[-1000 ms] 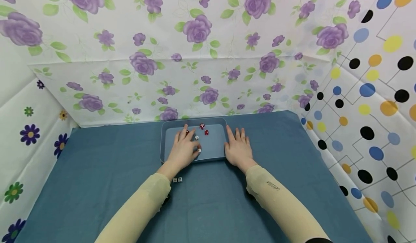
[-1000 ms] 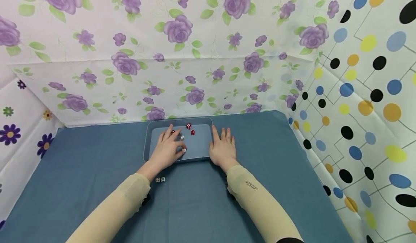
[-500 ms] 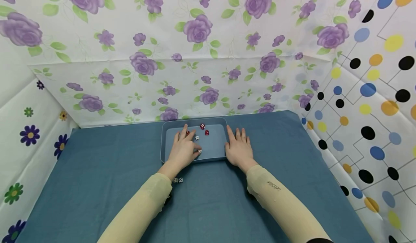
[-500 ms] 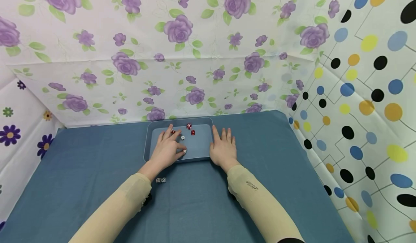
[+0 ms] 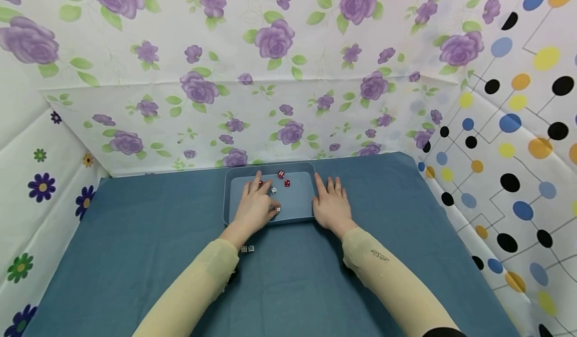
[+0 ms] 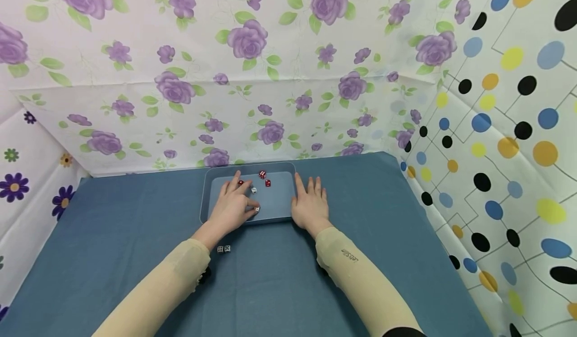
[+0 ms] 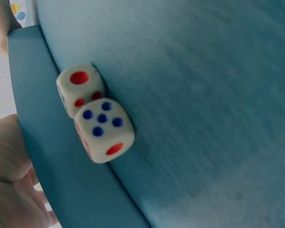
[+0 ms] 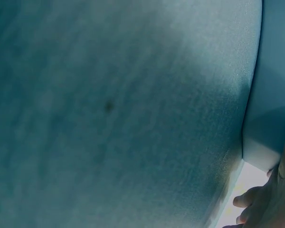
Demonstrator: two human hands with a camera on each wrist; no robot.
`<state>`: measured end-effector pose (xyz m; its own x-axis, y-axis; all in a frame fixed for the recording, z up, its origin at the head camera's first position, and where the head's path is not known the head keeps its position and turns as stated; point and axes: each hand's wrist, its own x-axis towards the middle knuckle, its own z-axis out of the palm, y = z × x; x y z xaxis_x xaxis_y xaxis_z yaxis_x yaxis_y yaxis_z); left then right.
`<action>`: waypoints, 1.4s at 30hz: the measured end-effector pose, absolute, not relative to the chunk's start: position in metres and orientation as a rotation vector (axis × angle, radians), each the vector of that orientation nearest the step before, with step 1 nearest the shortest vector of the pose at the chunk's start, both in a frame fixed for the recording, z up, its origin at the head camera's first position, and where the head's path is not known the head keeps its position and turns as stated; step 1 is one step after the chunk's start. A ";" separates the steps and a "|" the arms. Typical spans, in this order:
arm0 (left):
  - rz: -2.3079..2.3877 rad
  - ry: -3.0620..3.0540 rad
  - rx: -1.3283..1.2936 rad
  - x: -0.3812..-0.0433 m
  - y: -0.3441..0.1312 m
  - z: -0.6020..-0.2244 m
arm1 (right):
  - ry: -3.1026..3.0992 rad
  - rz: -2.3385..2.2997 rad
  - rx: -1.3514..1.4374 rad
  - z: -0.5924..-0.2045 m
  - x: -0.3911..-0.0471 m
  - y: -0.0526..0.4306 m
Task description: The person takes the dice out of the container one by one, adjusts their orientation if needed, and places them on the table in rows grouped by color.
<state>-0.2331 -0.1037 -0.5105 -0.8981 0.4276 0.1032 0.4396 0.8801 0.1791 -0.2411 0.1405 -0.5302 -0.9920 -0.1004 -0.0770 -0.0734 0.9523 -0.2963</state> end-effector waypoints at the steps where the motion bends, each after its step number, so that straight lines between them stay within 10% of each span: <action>1: -0.309 -2.994 -0.687 -0.233 -0.104 -0.510 | 3.011 -0.453 -0.133 -0.530 -0.241 0.140; 42: -0.745 -2.739 -0.719 -0.183 -0.138 -0.492 | 3.004 -0.471 -0.100 -0.531 -0.240 0.138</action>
